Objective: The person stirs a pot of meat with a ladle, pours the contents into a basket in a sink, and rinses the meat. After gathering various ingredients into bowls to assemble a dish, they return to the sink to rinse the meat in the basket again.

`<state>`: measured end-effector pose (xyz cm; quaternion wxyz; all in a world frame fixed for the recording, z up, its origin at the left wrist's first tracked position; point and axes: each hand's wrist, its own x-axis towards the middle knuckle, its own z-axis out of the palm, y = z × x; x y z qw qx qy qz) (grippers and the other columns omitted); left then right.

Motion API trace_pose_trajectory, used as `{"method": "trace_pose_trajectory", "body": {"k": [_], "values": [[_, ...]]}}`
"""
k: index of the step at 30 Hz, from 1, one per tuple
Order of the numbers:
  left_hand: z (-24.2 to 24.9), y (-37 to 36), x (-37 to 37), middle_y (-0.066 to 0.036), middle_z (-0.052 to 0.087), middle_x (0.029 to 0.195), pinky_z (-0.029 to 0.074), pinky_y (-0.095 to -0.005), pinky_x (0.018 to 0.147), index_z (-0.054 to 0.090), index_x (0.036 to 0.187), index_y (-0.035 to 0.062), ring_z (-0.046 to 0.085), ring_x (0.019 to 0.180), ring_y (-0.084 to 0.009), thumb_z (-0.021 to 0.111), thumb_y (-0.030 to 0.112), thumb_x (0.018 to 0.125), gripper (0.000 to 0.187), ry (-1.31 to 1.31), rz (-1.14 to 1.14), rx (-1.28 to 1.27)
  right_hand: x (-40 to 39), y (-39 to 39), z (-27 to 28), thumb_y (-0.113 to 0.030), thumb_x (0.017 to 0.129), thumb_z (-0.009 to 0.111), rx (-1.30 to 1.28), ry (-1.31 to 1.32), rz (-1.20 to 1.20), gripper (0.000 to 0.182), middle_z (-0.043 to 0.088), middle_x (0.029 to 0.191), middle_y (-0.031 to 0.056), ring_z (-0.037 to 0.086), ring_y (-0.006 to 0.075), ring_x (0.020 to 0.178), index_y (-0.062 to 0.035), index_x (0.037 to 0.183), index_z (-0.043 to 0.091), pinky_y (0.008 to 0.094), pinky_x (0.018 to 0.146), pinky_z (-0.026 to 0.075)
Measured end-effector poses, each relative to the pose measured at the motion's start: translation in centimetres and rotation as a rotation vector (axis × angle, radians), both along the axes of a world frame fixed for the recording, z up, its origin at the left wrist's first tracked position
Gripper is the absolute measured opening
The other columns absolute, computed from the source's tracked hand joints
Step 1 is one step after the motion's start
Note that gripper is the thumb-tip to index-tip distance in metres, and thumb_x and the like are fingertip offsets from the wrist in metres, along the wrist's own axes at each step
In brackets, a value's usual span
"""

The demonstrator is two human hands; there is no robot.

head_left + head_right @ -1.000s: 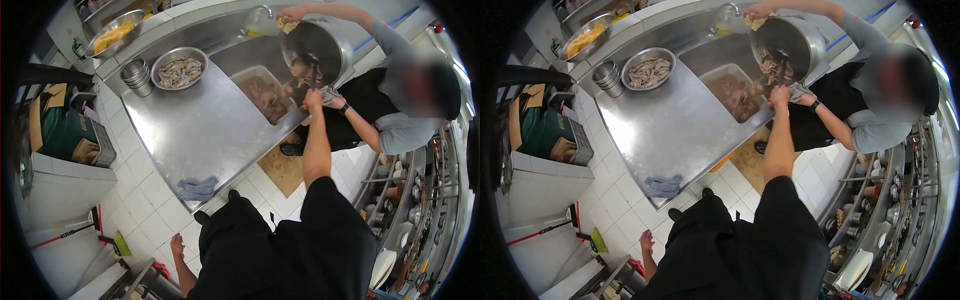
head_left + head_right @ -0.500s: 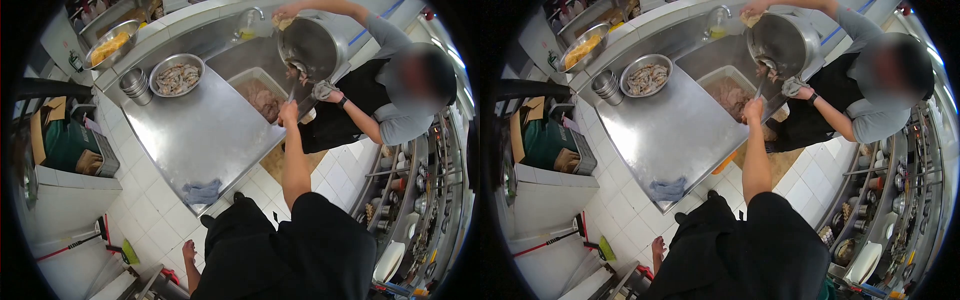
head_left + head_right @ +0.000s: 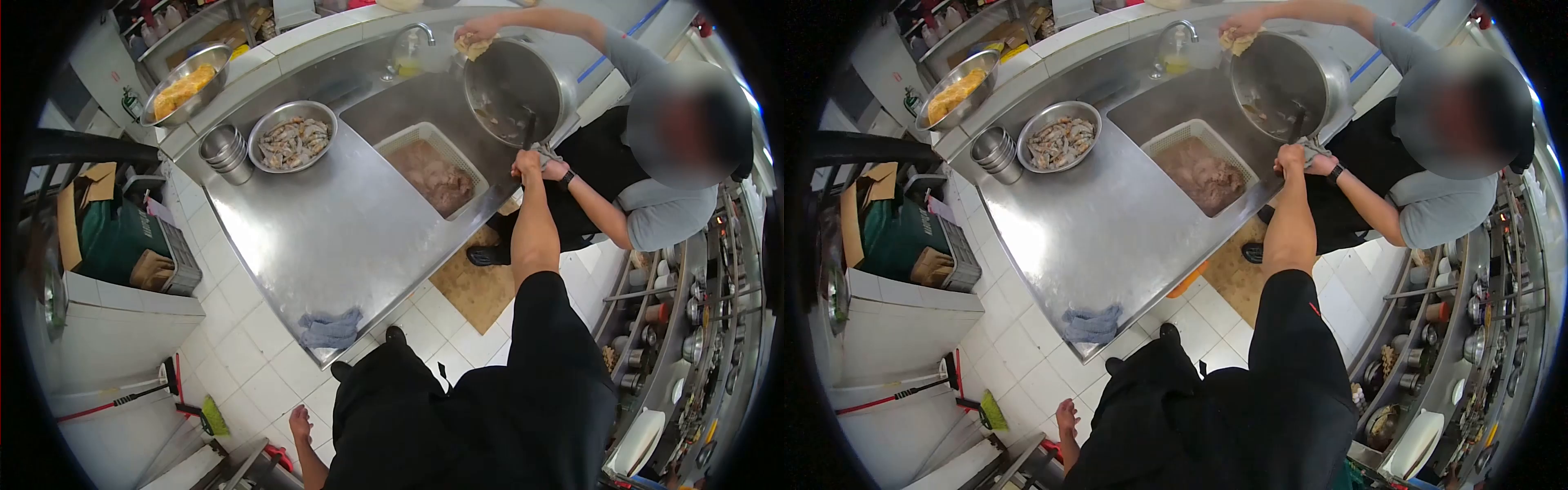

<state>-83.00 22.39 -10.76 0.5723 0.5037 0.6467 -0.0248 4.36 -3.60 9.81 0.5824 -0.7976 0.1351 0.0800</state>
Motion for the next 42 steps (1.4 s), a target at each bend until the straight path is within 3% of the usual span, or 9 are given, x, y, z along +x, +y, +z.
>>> {"method": "trace_pose_trajectory", "body": {"k": [7,20,23,26,30,34,37,41,42], "values": [[-0.3,-4.3,0.9,-0.001,0.059,0.087,0.049,-0.0376,0.058,0.059,0.113,0.0104,0.054,0.075,-0.0162,0.053,0.026,0.087,0.031,0.087,0.034,-0.175,-15.2,5.9,-2.3,-0.013,0.092,0.044,-0.065,-0.210,0.142,0.028,0.054,0.061,0.0123,0.055,0.0224,0.042,-0.0006,0.116,0.046,0.0379,0.036,0.044],[1.1,-6.9,1.8,-0.003,0.059,0.090,0.050,-0.0375,0.059,0.058,0.114,0.0086,0.055,0.076,-0.0168,0.050,0.018,0.089,0.028,0.052,0.109,-0.056,2.7,5.8,0.0,-0.016,0.090,0.039,0.240,-0.011,0.071,0.021,0.049,0.055,0.0127,0.048,0.0213,0.041,0.0018,0.081,0.048,0.0364,0.035,0.041],[-0.5,-7.4,1.1,-0.001,0.058,0.084,0.049,-0.0376,0.058,0.059,0.112,0.0093,0.054,0.071,-0.0153,0.050,0.018,0.089,0.026,0.009,0.056,-0.091,-6.2,6.7,-4.4,-0.017,0.095,0.040,0.234,-0.148,0.065,0.017,0.046,0.051,0.0109,0.046,0.0219,0.036,-0.0006,0.101,0.039,0.0370,0.031,0.038],[1.2,-7.3,3.7,0.001,0.058,0.081,0.048,-0.0382,0.059,0.060,0.109,0.0111,0.054,0.068,-0.0139,0.050,0.020,0.089,0.024,0.069,-0.086,-0.086,-17.1,5.6,-3.4,-0.016,0.096,0.042,0.193,-0.088,0.182,0.048,0.046,0.055,0.0055,0.047,0.0152,0.040,-0.0024,0.140,0.026,0.0328,0.034,0.041],[0.7,-4.9,4.8,0.001,0.058,0.085,0.046,-0.0364,0.059,0.059,0.112,0.0129,0.053,0.072,-0.0135,0.050,0.021,0.089,0.025,0.050,-0.066,-0.093,-22.5,4.2,0.3,-0.015,0.095,0.045,0.116,-0.089,0.168,0.042,0.049,0.060,0.0048,0.048,0.0135,0.042,-0.0063,0.136,0.039,0.0305,0.036,0.041],[1.5,-2.1,5.4,0.000,0.058,0.093,0.047,-0.0360,0.064,0.056,0.118,0.0111,0.053,0.080,-0.0136,0.051,0.020,0.089,0.031,-0.065,-0.043,0.003,-9.7,1.0,-5.9,-0.015,0.093,0.045,-0.360,-0.839,0.050,0.026,0.051,0.060,0.0089,0.050,0.0161,0.046,-0.0025,0.116,0.049,0.0326,0.039,0.043],[1.8,-1.5,5.3,0.000,0.058,0.094,0.046,-0.0353,0.067,0.056,0.120,0.0098,0.053,0.082,-0.0133,0.051,0.020,0.089,0.032,-0.095,-0.020,0.030,-7.5,0.7,2.1,-0.014,0.088,0.048,-0.050,-0.117,-0.045,0.017,0.055,0.061,0.0123,0.055,0.0228,0.041,0.0010,0.097,0.049,0.0415,0.031,0.037],[-0.3,-2.0,3.2,0.001,0.058,0.087,0.046,-0.0345,0.060,0.057,0.117,0.0106,0.053,0.075,-0.0121,0.051,0.018,0.089,0.030,-0.044,-0.050,-0.042,-8.9,0.9,-0.9,-0.019,0.093,0.042,-0.140,-0.033,0.038,0.022,0.054,0.060,0.0133,0.052,0.0233,0.040,0.0009,0.099,0.048,0.0355,0.032,0.040],[-1.2,-2.3,2.4,0.002,0.056,0.082,0.046,-0.0346,0.057,0.058,0.115,0.0108,0.052,0.070,-0.0115,0.050,0.017,0.089,0.027,-0.063,-0.043,-0.085,-10.5,2.0,-2.3,-0.017,0.090,0.046,-0.212,-0.103,0.028,0.024,0.058,0.075,0.0190,0.057,0.0288,0.064,0.0021,0.103,0.049,0.0389,0.055,0.044]]}}
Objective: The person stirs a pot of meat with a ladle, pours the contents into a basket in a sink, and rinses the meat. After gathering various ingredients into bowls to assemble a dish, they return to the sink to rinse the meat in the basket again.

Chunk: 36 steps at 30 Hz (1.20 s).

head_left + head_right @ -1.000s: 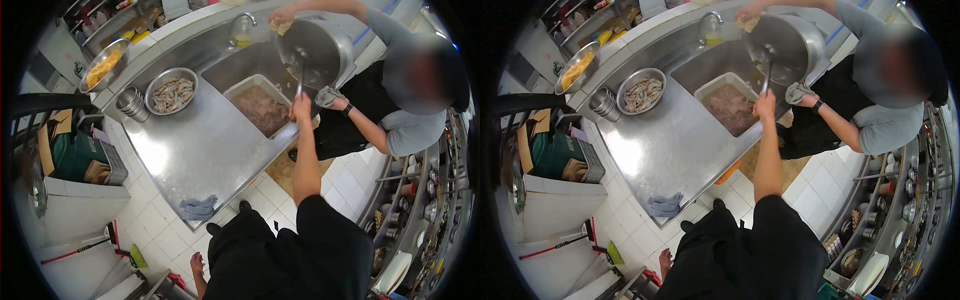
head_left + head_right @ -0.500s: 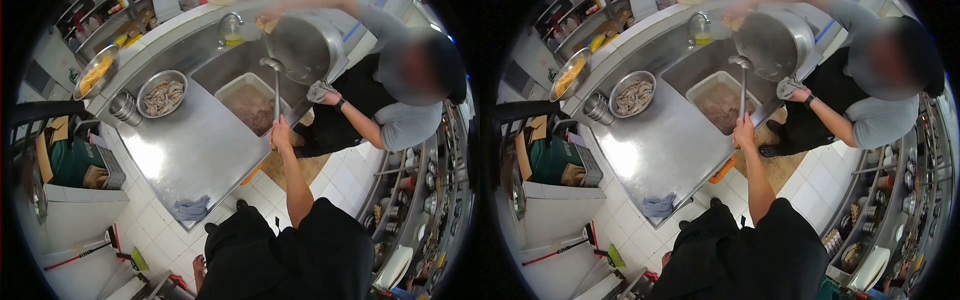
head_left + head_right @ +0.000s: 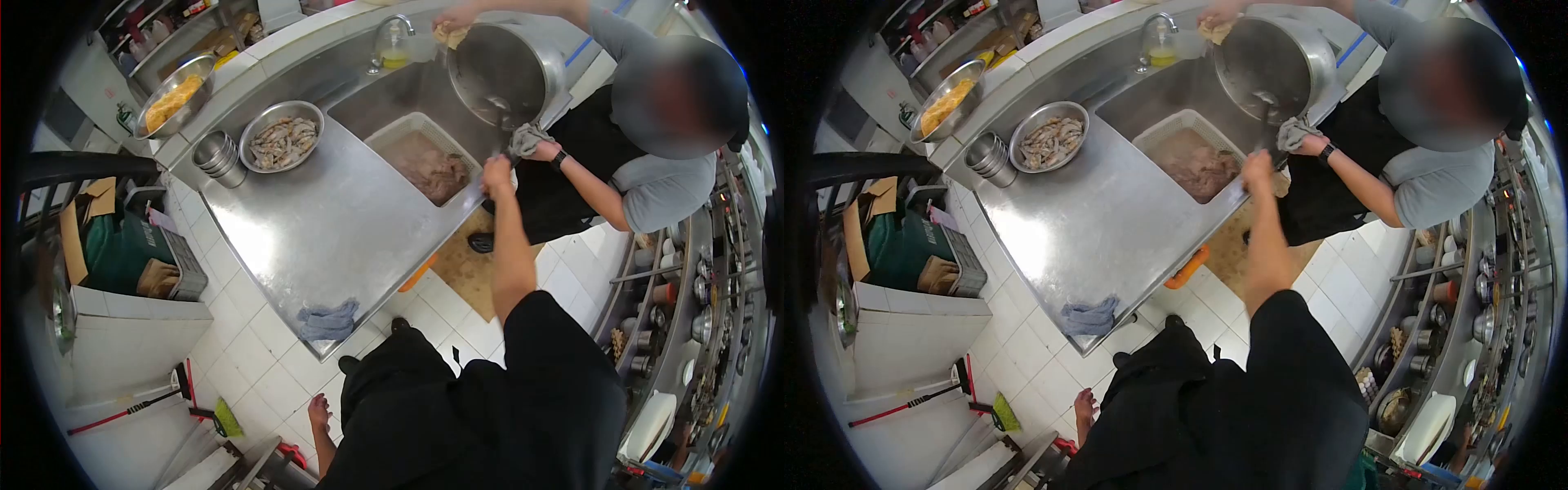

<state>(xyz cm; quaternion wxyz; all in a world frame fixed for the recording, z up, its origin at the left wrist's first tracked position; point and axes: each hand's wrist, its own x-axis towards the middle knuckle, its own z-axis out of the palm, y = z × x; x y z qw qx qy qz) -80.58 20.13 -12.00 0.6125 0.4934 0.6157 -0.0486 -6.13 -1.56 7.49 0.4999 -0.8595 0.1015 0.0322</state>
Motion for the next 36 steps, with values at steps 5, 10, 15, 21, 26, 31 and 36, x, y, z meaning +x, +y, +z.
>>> {"method": "trace_pose_trajectory", "body": {"k": [5,10,15,21,26,31,36], "values": [[0.6,-0.7,-0.5,0.002,0.055,0.082,0.046,-0.0361,0.061,0.058,0.113,0.0109,0.052,0.073,-0.0129,0.047,0.016,0.089,0.027,0.041,-0.034,-0.049,-10.0,4.9,-4.4,-0.017,0.092,0.047,-0.121,-0.483,0.048,0.019,0.054,0.060,0.0138,0.054,0.0224,0.042,0.0007,0.099,0.048,0.0375,0.036,0.042],[0.7,0.3,-2.7,-0.001,0.056,0.089,0.047,-0.0357,0.064,0.057,0.117,0.0112,0.052,0.079,-0.0137,0.049,0.017,0.088,0.031,0.000,0.029,-0.024,-8.5,7.0,2.6,-0.018,0.093,0.045,0.041,-0.164,0.013,0.020,0.054,0.060,0.0118,0.054,0.0210,0.043,-0.0007,0.104,0.048,0.0367,0.035,0.042],[-1.0,2.1,-5.7,-0.003,0.058,0.094,0.047,-0.0367,0.062,0.057,0.117,0.0107,0.054,0.081,-0.0172,0.050,0.018,0.087,0.031,-0.039,0.013,-0.028,-5.3,5.7,3.2,-0.016,0.092,0.042,0.155,-0.034,-0.012,0.016,0.052,0.059,0.0101,0.051,0.0193,0.041,-0.0020,0.099,0.046,0.0334,0.033,0.041],[-4.1,4.1,-6.7,-0.008,0.059,0.109,0.049,-0.0423,0.066,0.056,0.117,0.0135,0.059,0.089,-0.0244,0.046,0.019,0.089,0.030,-0.007,-0.059,-0.165,-22.4,5.4,2.9,-0.010,0.089,0.048,0.344,-0.023,0.064,0.022,0.049,0.058,0.0046,0.044,0.0137,0.037,-0.0018,0.110,0.048,0.0307,0.033,0.037],[-5.9,9.6,-5.6,-0.005,0.060,0.105,0.048,-0.0417,0.061,0.055,0.116,0.0118,0.058,0.083,-0.0208,0.049,0.021,0.088,0.030,-0.002,-0.132,-0.314,-34.4,3.2,0.3,-0.011,0.080,0.061,0.086,-0.057,0.167,0.051,0.053,0.062,0.0076,0.054,0.0173,0.046,-0.0058,0.128,0.046,0.0331,0.043,0.044],[-0.2,13.2,-0.1,-0.003,0.063,0.096,0.050,-0.0367,0.063,0.057,0.117,0.0102,0.059,0.075,-0.0167,0.050,0.026,0.089,0.033,0.037,-0.893,-0.473,-35.2,-0.5,0.6,-0.019,0.076,0.062,-0.245,-0.106,0.488,0.041,0.061,0.073,0.0168,0.062,0.0308,0.065,-0.0067,0.115,0.057,0.0392,0.063,0.050],[4.0,7.4,8.0,-0.002,0.065,0.098,0.053,-0.0332,0.061,0.057,0.117,0.0125,0.063,0.075,-0.0183,0.049,0.029,0.089,0.033,-0.026,-1.556,-0.488,-29.1,-2.6,2.5,-0.013,0.074,0.056,-0.440,-0.280,0.933,0.037,0.063,0.086,0.0147,0.062,0.0338,0.074,-0.0098,0.110,0.058,0.0440,0.064,0.049]]}}
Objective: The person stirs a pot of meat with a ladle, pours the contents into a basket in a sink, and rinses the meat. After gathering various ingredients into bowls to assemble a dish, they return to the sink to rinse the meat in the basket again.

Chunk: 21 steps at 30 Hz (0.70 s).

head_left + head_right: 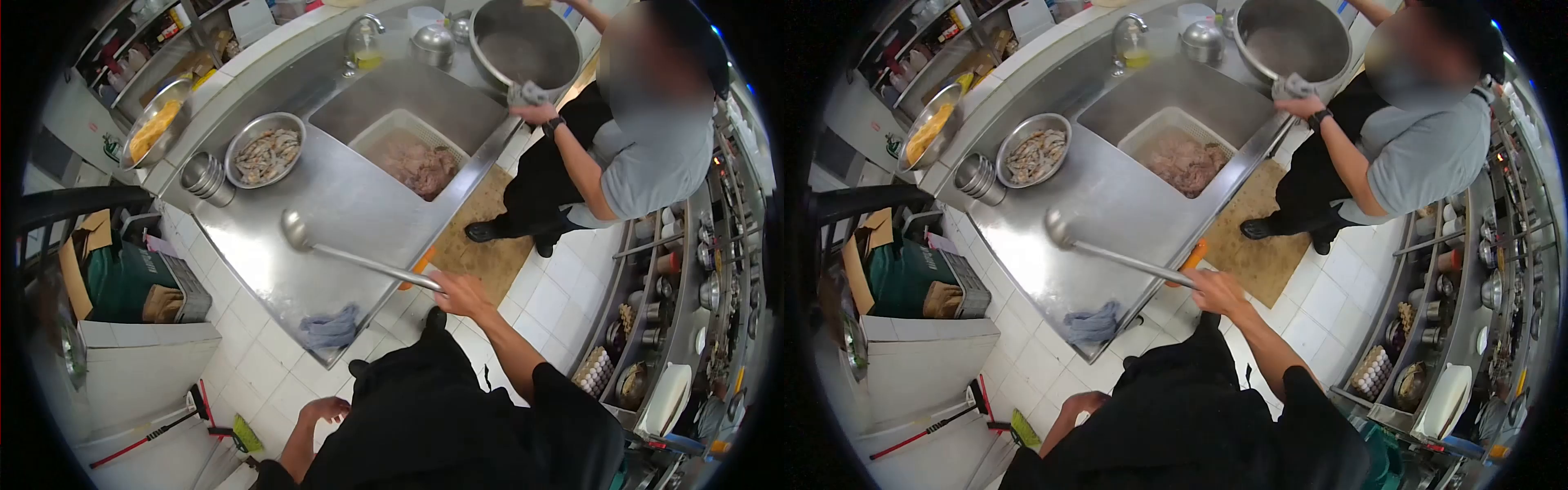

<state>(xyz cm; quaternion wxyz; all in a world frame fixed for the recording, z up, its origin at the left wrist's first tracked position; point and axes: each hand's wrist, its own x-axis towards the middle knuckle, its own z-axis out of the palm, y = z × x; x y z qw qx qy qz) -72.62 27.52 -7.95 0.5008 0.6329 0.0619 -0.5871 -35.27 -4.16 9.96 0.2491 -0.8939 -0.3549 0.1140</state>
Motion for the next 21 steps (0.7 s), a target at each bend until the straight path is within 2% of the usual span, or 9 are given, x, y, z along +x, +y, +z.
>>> {"method": "trace_pose_trajectory", "body": {"k": [1,2,5,8,9,11,14,16,21], "values": [[-1.9,-0.6,0.4,-0.002,0.065,0.097,0.053,-0.0326,0.062,0.057,0.117,0.0128,0.063,0.074,-0.0185,0.049,0.029,0.089,0.033,-0.167,-0.094,-0.110,0.8,0.4,0.1,-0.012,0.074,0.055,-0.056,-0.034,0.082,0.037,0.063,0.086,0.0139,0.062,0.0333,0.074,-0.0102,0.111,0.057,0.0443,0.062,0.048],[-1.0,-2.4,2.6,-0.003,0.067,0.089,0.053,-0.0305,0.060,0.059,0.113,0.0096,0.063,0.070,-0.0169,0.049,0.025,0.087,0.031,-0.132,-0.108,0.054,1.8,0.9,-0.8,-0.010,0.074,0.055,-0.003,-0.065,0.128,0.038,0.061,0.085,0.0122,0.061,0.0319,0.076,-0.0110,0.111,0.057,0.0438,0.063,0.048],[8.3,-7.7,13.5,-0.007,0.068,0.084,0.053,-0.0353,0.062,0.063,0.101,0.0061,0.065,0.073,-0.0227,0.049,0.022,0.084,0.027,-0.039,-0.056,0.094,5.1,2.8,-3.0,-0.009,0.074,0.056,0.177,-0.286,0.264,0.037,0.058,0.090,0.0084,0.058,0.0286,0.086,-0.0125,0.111,0.056,0.0422,0.070,0.045],[10.0,-10.7,19.1,-0.015,0.067,0.085,0.050,-0.0420,0.074,0.065,0.084,0.0032,0.064,0.079,-0.0322,0.047,0.021,0.083,0.026,-0.390,-0.317,0.344,6.3,5.1,-2.8,-0.010,0.076,0.056,0.122,-0.253,0.360,0.031,0.054,0.094,0.0092,0.055,0.0290,0.087,-0.0114,0.107,0.057,0.0431,0.073,0.045],[10.2,-11.5,20.3,-0.013,0.068,0.084,0.050,-0.0415,0.072,0.065,0.089,0.0042,0.064,0.079,-0.0306,0.048,0.021,0.085,0.024,-0.515,-0.319,0.479,6.4,5.7,-3.2,-0.011,0.077,0.056,0.161,-0.287,0.377,0.030,0.053,0.096,0.0098,0.055,0.0296,0.087,-0.0102,0.106,0.058,0.0428,0.071,0.047],[14.3,-13.8,24.4,-0.012,0.068,0.082,0.050,-0.0376,0.069,0.064,0.095,0.0030,0.065,0.077,-0.0260,0.051,0.020,0.086,0.023,-0.424,0.235,0.430,5.7,7.3,-3.6,-0.012,0.077,0.056,0.216,-0.265,0.334,0.027,0.053,0.093,0.0102,0.056,0.0299,0.086,-0.0079,0.104,0.058,0.0409,0.069,0.049],[15.1,-15.3,26.7,-0.008,0.067,0.081,0.049,-0.0311,0.064,0.061,0.100,0.0005,0.062,0.071,-0.0184,0.054,0.019,0.087,0.024,-0.388,0.671,0.353,4.8,9.2,-4.0,-0.014,0.078,0.055,0.222,-0.195,0.357,0.022,0.054,0.089,0.0105,0.057,0.0297,0.082,-0.0049,0.098,0.060,0.0380,0.065,0.051],[15.0,-16.0,27.7,-0.007,0.066,0.082,0.047,-0.0274,0.061,0.061,0.100,0.0002,0.059,0.068,-0.0139,0.054,0.018,0.087,0.023,-0.374,0.834,0.388,4.5,9.7,-4.4,-0.015,0.077,0.056,0.211,-0.162,0.454,0.019,0.058,0.088,0.0129,0.058,0.0308,0.081,-0.0030,0.089,0.064,0.0408,0.066,0.052],[14.4,-16.9,30.8,-0.004,0.066,0.083,0.042,-0.0230,0.055,0.062,0.099,0.0039,0.054,0.067,-0.0078,0.052,0.020,0.089,0.021,-0.226,1.290,0.330,8.6,8.7,-4.0,-0.018,0.078,0.057,0.024,0.129,0.759,0.022,0.062,0.097,0.0146,0.061,0.0317,0.093,-0.0074,0.096,0.063,0.0445,0.077,0.049]]}}
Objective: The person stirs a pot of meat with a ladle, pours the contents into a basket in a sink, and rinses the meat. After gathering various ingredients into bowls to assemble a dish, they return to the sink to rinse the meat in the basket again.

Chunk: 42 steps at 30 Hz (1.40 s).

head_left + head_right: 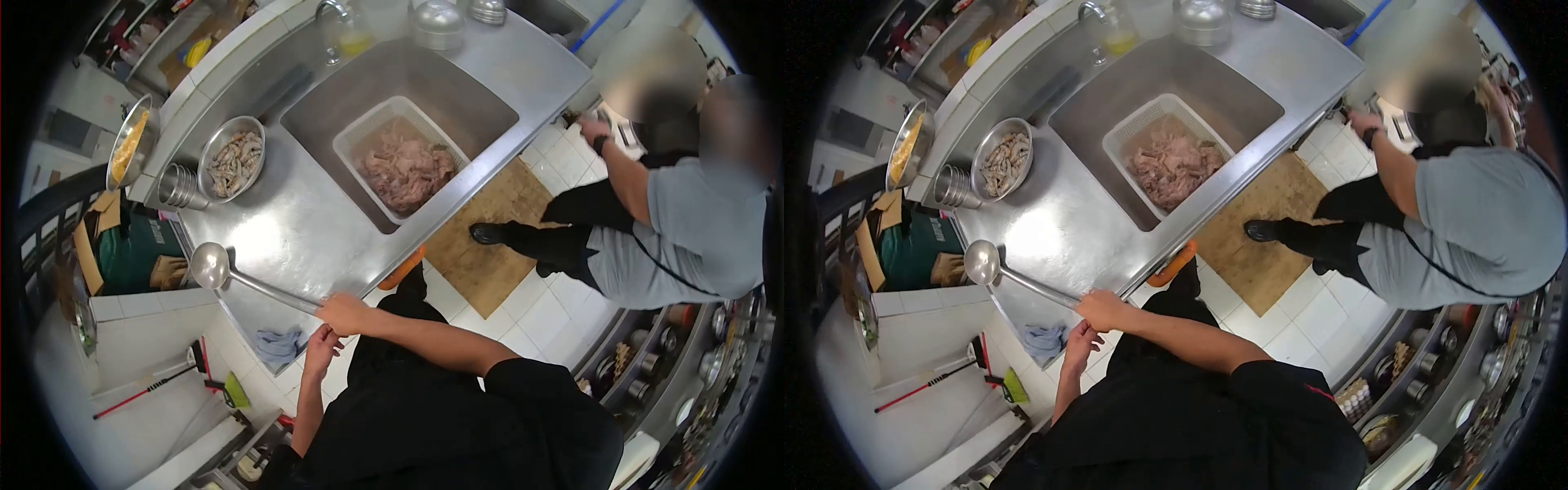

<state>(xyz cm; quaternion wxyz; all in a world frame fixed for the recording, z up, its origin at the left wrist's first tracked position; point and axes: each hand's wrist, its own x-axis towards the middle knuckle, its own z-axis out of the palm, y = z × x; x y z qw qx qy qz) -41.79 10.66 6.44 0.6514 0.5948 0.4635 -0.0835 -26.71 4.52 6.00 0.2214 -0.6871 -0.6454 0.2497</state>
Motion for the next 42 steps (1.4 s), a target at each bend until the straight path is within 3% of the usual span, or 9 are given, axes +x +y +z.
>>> {"method": "trace_pose_trajectory", "body": {"k": [4,8,15,21,26,29,31,36,42], "values": [[0.3,0.7,3.2,-0.001,0.064,0.070,0.040,-0.0235,0.052,0.063,0.095,0.0028,0.052,0.058,-0.0092,0.055,0.030,0.090,0.029,0.066,0.070,-0.001,7.8,-0.2,0.4,-0.020,0.078,0.057,0.005,0.300,-0.022,0.027,0.065,0.093,0.0158,0.062,0.0332,0.089,-0.0088,0.100,0.066,0.0419,0.077,0.049],[3.2,1.3,7.2,-0.010,0.056,0.056,0.038,-0.0297,0.048,0.063,0.077,-0.0011,0.049,0.049,-0.0128,0.060,0.032,0.088,0.035,0.176,-0.042,0.780,19.4,-2.9,0.8,-0.021,0.078,0.061,0.064,0.459,-0.322,0.028,0.067,0.093,0.0158,0.064,0.0288,0.085,-0.0066,0.101,0.067,0.0364,0.078,0.050],[7.1,3.4,21.6,-0.010,0.060,0.067,0.044,-0.0287,0.055,0.063,0.088,-0.0010,0.053,0.055,-0.0139,0.060,0.015,0.088,0.017,-0.368,-0.005,0.588,41.2,-9.3,-2.8,-0.010,0.088,0.051,-0.145,0.597,-1.025,0.024,0.064,0.075,0.0053,0.054,0.0091,0.053,0.0008,0.108,0.061,0.0231,0.047,0.046],[-3.8,4.1,36.1,-0.016,0.063,0.103,0.048,-0.0327,0.077,0.055,0.115,-0.0016,0.061,0.088,-0.0207,0.058,0.013,0.084,0.034,-0.326,0.106,0.339,50.1,-7.1,-8.5,-0.010,0.088,0.046,-0.378,0.564,-1.046,0.023,0.063,0.070,0.0062,0.057,0.0114,0.052,0.0012,0.100,0.063,0.0255,0.044,0.046],[-15.9,5.5,40.2,-0.017,0.059,0.113,0.044,-0.0359,0.086,0.053,0.118,-0.0031,0.056,0.103,-0.0284,0.050,0.009,0.082,0.039,0.028,0.437,-0.023,54.5,-5.9,-19.7,-0.019,0.081,0.055,-0.761,-0.020,-0.771,0.030,0.068,0.081,0.0160,0.067,0.0258,0.069,0.0052,0.094,0.065,0.0378,0.058,0.053],[-24.6,4.2,38.7,-0.018,0.054,0.118,0.041,-0.0450,0.093,0.051,0.117,-0.0039,0.054,0.107,-0.0310,0.046,0.016,0.084,0.039,0.204,0.770,0.200,55.7,-5.9,-23.3,-0.025,0.075,0.058,-0.778,0.251,-0.741,0.042,0.064,0.105,0.0218,0.062,0.0342,0.098,0.0051,0.103,0.064,0.0394,0.084,0.049],[-15.7,4.3,40.6,-0.019,0.052,0.122,0.044,-0.0461,0.090,0.051,0.119,-0.0028,0.054,0.110,-0.0311,0.046,0.018,0.087,0.039,0.381,0.499,-0.179,55.1,-5.4,-23.4,-0.024,0.073,0.060,-0.857,0.327,-0.674,0.046,0.060,0.115,0.0231,0.058,0.0336,0.109,0.0052,0.108,0.062,0.0381,0.092,0.045],[-27.8,3.6,38.3,-0.016,0.059,0.109,0.046,-0.0395,0.084,0.054,0.121,-0.0012,0.058,0.098,-0.0264,0.049,0.025,0.091,0.040,0.188,0.723,-0.329,55.1,-5.3,-22.5,-0.019,0.072,0.062,-0.836,0.408,-0.877,0.050,0.057,0.120,0.0213,0.057,0.0320,0.109,0.0014,0.117,0.058,0.0387,0.094,0.043],[-21.5,3.7,39.7,-0.017,0.064,0.089,0.048,-0.0436,0.077,0.062,0.093,-0.0015,0.063,0.085,-0.0329,0.046,0.029,0.092,0.035,0.348,0.231,0.169,57.4,-6.5,-21.7,-0.020,0.072,0.061,-0.881,0.667,-0.795,0.045,0.059,0.114,0.0194,0.058,0.0314,0.105,0.0003,0.112,0.060,0.0409,0.093,0.044]]}}
